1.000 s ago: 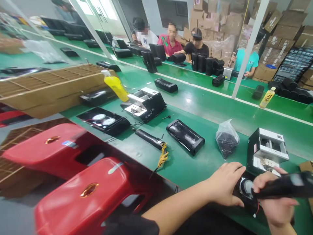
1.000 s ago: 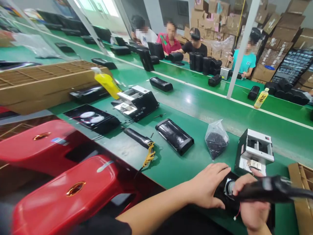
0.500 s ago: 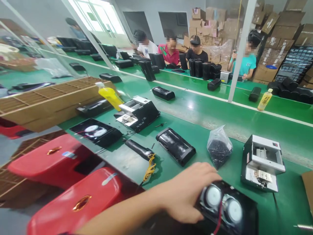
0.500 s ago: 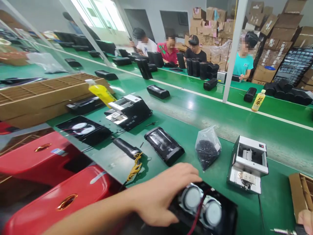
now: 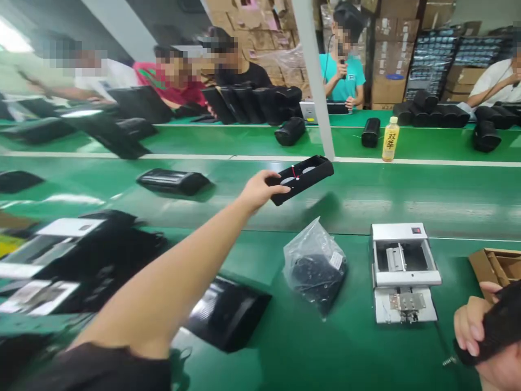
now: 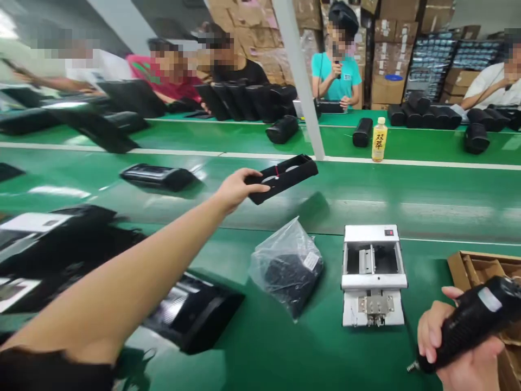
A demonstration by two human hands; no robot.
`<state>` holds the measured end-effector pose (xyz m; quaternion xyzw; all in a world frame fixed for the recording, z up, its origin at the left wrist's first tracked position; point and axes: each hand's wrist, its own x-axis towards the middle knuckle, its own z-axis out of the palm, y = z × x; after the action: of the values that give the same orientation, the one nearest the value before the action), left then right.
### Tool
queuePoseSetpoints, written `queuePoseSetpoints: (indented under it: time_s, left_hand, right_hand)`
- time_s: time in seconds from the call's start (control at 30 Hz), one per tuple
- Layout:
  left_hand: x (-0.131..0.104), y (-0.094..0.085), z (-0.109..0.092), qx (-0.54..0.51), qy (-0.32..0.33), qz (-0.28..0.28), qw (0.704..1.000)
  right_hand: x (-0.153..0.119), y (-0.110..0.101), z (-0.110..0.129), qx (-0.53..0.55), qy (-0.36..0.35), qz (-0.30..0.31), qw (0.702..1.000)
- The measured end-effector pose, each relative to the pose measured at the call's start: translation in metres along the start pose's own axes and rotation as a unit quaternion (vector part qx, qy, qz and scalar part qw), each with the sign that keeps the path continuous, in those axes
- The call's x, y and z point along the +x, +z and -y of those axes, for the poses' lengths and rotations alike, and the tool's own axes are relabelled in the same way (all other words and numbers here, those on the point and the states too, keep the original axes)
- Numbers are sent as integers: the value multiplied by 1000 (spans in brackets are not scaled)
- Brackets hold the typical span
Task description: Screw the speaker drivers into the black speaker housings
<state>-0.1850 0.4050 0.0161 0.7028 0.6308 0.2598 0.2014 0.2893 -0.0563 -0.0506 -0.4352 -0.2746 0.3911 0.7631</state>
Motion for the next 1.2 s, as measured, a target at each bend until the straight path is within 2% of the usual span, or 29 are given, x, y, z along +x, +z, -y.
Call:
queuePoseSetpoints:
  time_s: [0.07, 0.13, 0.2, 0.3, 0.4, 0.43, 0.5, 0.57, 0.63, 0.7, 0.73, 0.8, 0.83, 0.9, 1.0, 1.07, 1.13, 1.2]
  left_hand:
    - [39, 45, -16, 22, 29, 25, 999]
    - [65, 78, -33, 42, 74, 52, 995]
    - [83, 96, -50, 62, 126, 75, 987]
    - [96, 99, -68, 100, 180, 90, 974]
    - [94, 78, -70, 148, 192, 84, 966]
    - [89, 66, -65, 165, 190, 94, 963]
    - [66, 32, -50, 201, 184, 154, 950]
    - [21, -8, -31, 235, 171, 247, 924]
    - [-43, -46, -12, 267, 151, 337, 890]
    - [-115, -71, 7, 299, 134, 388, 861]
    - [-148, -77, 16, 313, 131, 397, 852]
    - [-205, -76, 30, 330, 141, 399, 844]
    - [-227, -72, 35, 330, 152, 395, 844]
    - [-255, -63, 40, 327, 167, 381, 848]
    - [-266, -62, 37, 323, 173, 351, 862]
    - [-253, -70, 30, 321, 176, 320, 874]
    - [-224, -79, 17, 318, 181, 265, 892]
    - [-180, -77, -3, 320, 176, 189, 911]
  right_hand:
    - [-1, -5, -6, 0, 10, 12, 1000]
    - [-1, -14, -8, 3, 15, 48, 999]
    - [0, -19, -5, 2, 26, 87, 996]
    - [1, -15, 4, -7, 28, 92, 995]
    - [0, -8, 15, -29, 22, 73, 997]
    - [-1, -7, 18, -35, 24, 59, 997]
    - [-1, -6, 21, -49, 38, 28, 998]
    - [0, -7, 22, -61, 49, 17, 997]
    - [5, -5, 22, -68, 47, 23, 996]
    - [12, 0, 20, -63, 37, 38, 997]
    - [16, 3, 20, -61, 31, 46, 997]
    - [24, 8, 17, -59, 11, 53, 997]
    - [28, 10, 14, -60, 2, 54, 997]
    - [36, 10, 9, -62, -18, 44, 997]
    - [43, 8, -1, -62, -30, 28, 997]
    - [46, 7, -5, -60, -33, 19, 997]
    - [48, 9, -8, -53, -31, 14, 998]
    - [47, 12, -10, -42, -27, 12, 999]
